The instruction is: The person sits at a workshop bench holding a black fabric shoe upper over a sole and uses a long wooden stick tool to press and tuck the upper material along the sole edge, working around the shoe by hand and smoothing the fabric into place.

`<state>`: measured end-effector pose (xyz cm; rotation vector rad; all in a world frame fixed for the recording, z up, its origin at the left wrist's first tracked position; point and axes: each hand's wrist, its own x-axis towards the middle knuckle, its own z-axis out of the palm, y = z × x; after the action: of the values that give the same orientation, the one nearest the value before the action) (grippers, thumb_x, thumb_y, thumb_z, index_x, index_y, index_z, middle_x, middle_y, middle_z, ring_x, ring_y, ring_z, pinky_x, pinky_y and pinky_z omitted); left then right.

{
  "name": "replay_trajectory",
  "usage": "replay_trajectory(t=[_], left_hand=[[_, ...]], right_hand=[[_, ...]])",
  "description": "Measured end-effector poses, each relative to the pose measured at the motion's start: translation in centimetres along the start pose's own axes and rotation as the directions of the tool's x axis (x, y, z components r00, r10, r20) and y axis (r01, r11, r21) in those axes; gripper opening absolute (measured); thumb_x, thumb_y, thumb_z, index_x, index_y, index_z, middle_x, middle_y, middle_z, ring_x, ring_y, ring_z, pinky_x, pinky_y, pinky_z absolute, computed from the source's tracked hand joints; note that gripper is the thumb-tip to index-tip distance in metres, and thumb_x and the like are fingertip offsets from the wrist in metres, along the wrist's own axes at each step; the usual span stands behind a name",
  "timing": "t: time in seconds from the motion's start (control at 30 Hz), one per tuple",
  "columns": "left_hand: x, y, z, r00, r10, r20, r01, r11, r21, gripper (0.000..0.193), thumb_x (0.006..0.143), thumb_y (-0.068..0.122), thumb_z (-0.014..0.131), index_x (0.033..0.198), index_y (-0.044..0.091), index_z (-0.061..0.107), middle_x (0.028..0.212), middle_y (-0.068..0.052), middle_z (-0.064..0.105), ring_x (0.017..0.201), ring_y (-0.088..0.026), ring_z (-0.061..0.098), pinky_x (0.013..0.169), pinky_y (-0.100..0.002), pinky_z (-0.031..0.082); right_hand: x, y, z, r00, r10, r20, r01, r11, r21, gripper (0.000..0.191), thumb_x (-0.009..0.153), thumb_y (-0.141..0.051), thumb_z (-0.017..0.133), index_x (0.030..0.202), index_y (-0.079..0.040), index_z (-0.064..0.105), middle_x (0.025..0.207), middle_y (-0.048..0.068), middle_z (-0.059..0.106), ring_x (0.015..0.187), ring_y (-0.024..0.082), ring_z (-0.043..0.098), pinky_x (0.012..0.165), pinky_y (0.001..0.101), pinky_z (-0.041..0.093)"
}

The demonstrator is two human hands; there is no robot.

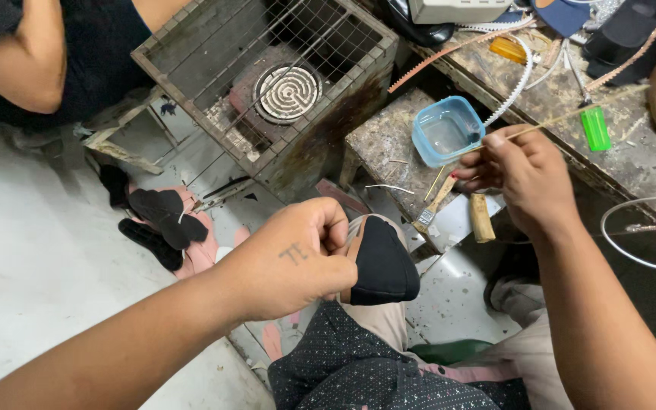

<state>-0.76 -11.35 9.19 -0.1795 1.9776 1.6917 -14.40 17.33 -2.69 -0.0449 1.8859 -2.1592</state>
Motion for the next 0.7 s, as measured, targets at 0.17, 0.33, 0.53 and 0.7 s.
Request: replay_trajectory(t=[0.17, 0.33, 0.53, 0.7], left_hand=[[0.2, 0.2, 0.2, 0.999, 0.022, 0.043, -0.022, 1.000, 0.009, 0.022, 0.072, 0.005, 0.068, 0.080, 0.003, 0.048, 0.069, -0.004, 0.059, 0.057, -0.010, 0.060, 0.050, -0.028, 0.049], [0.2, 0.2, 0.3, 0.999, -0.019, 0.046, 0.020, 1.000, -0.011, 0.022, 0.071, 0.006, 0.068, 0.082, 0.004, 0.048, 0.070, -0.003, 0.058, 0.056, -0.010, 0.060, 0.047, -0.028, 0.048], [0.2, 0.2, 0.1, 0.999, 0.007, 0.041, -0.008, 1.000, 0.019, 0.022, 0.071, 0.007, 0.068, 0.084, 0.004, 0.050, 0.071, -0.003, 0.058, 0.057, -0.010, 0.060, 0.048, -0.028, 0.048], [0.2, 0.2, -0.2, 0.999, 0.006, 0.039, -0.007, 1.000, 0.029, 0.022, 0.071, 0.007, 0.068, 0.084, 0.004, 0.051, 0.072, -0.002, 0.058, 0.057, -0.009, 0.059, 0.048, -0.028, 0.048]], right_hand=[[-5.6, -4.0, 2.7, 0.967, -0.228, 0.114, 0.193, 0.946, 0.259, 0.015, 0.116, -0.018, 0.045, 0.119, -0.003, 0.050, 0.109, 0.023, 0.070, 0.091, 0.032, 0.073, 0.075, 0.0440, 0.061], [-9.1, -7.1, 5.7, 0.924, -0.293, 0.246, 0.196, 0.915, 0.354, 0.016, 0.110, -0.006, 0.053, 0.125, -0.005, 0.050, 0.109, 0.024, 0.068, 0.098, 0.032, 0.072, 0.084, 0.0452, 0.063], [-10.3, -7.2, 7.9, 0.907, -0.240, 0.346, 0.146, 0.950, 0.275, 0.017, 0.104, 0.001, 0.059, 0.120, -0.001, 0.052, 0.107, 0.022, 0.071, 0.099, 0.027, 0.073, 0.085, 0.0405, 0.062], [-10.4, -6.6, 9.2, 0.887, -0.198, 0.416, 0.155, 0.979, 0.135, 0.017, 0.102, -0.003, 0.060, 0.117, 0.000, 0.053, 0.106, 0.016, 0.073, 0.102, 0.021, 0.073, 0.091, 0.0365, 0.061]])
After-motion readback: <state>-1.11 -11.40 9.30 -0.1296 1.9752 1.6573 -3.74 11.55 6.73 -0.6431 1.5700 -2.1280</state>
